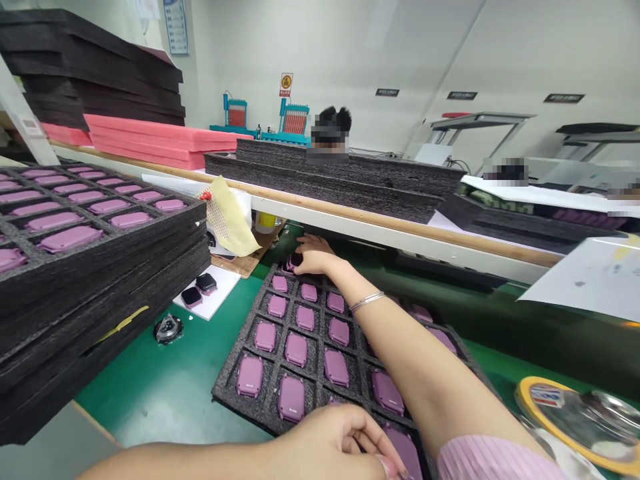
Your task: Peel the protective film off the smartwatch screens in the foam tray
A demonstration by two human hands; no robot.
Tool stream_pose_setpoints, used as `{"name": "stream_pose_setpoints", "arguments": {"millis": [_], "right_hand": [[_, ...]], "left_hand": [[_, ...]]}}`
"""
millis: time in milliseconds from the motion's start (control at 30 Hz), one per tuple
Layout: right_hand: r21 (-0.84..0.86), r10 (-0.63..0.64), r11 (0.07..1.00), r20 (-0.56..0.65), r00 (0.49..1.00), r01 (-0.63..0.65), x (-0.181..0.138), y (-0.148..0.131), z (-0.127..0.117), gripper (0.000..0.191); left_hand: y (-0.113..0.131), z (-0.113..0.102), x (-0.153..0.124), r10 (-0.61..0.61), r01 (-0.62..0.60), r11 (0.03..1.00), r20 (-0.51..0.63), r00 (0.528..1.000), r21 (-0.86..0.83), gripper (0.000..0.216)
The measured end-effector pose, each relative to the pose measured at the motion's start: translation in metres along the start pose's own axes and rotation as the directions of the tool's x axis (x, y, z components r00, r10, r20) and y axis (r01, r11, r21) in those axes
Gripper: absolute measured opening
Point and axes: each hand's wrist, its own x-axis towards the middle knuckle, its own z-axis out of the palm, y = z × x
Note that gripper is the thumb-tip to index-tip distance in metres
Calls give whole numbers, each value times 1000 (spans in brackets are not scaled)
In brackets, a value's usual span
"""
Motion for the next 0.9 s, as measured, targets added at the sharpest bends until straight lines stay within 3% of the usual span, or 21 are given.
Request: {"name": "stream_pose_setpoints", "arguments": {"millis": [233, 300, 433, 533, 600, 733, 833, 900], "right_hand": [[78, 18, 997, 58, 998, -23, 28, -20, 6, 32], [104, 6, 995, 9, 1000, -7, 26, -17, 9, 33], [171, -49, 982, -212, 976, 86, 1, -10, 11, 34], [249, -96, 947, -388, 917, 204, -36, -8, 8, 32], [308, -102, 906, -504, 858, 289, -71, -9, 5, 34], [404, -51, 811, -671, 740, 423, -157, -20, 7, 50], [432, -41, 762, -711, 702, 482, -210, -28, 15, 47], [446, -35, 733, -728, 685, 513, -232, -31, 22, 47]], "left_hand": [[-6, -4, 5, 0, 0, 998, -7, 1000, -57, 13], [-5, -4, 5, 2, -2, 998, 5, 1000, -69, 10], [1, -2, 2, 12, -13, 998, -10, 1000, -54, 3], [6, -3, -1, 14, -19, 994, -42, 999, -112, 9], [9, -7, -2, 7, -19, 968, -48, 999, -251, 18], [16, -15, -2, -24, -42, 830, -112, 993, -557, 37], [21, -16, -4, 153, -239, 795, -198, 968, -558, 52], [21, -14, -6, 286, -332, 819, -169, 943, -468, 62]]}}
